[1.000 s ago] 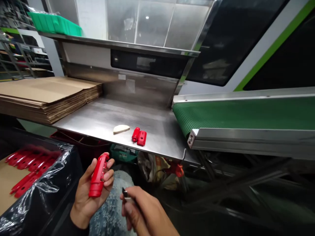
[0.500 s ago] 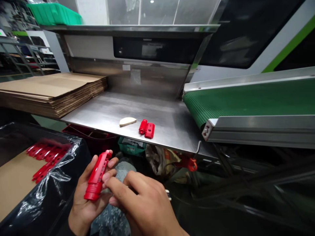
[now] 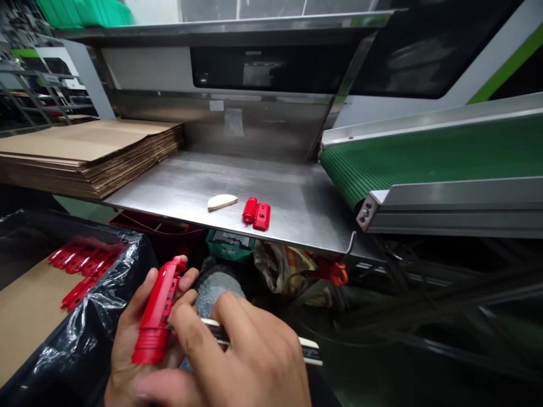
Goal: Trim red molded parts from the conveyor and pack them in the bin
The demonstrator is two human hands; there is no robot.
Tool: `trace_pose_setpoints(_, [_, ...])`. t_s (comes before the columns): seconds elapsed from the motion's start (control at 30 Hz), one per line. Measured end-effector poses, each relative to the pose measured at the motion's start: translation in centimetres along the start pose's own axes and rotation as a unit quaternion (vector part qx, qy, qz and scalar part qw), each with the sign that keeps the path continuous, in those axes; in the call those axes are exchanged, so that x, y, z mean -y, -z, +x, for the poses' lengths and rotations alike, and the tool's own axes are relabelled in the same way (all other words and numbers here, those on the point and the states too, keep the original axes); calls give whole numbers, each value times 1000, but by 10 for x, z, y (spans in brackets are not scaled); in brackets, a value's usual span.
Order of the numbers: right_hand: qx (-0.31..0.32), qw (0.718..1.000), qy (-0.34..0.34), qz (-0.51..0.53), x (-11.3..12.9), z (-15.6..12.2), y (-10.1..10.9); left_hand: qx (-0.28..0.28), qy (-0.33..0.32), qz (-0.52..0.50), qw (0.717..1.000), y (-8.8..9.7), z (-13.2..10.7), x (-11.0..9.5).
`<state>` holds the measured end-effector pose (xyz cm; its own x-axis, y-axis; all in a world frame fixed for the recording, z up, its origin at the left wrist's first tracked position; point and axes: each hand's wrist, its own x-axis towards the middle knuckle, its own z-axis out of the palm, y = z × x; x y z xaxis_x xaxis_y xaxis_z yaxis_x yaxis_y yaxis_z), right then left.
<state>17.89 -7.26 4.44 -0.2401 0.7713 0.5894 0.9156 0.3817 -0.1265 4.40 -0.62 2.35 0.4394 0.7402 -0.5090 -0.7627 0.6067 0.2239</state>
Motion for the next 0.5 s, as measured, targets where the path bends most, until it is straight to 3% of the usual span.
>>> trace_pose_setpoints(0.07, [-13,1000,2,-4,4,-1,-2,4,-4,13,1000,2,-1,0])
trace_pose_setpoints(0.27, [-21,1000,-8,10,7,-2,-3,140,-1,12,990,19,1,-1])
trace_pose_setpoints(0.5, [-27,999,-2,35,7,-3,-8,143,-22,9,989,17,0,-1])
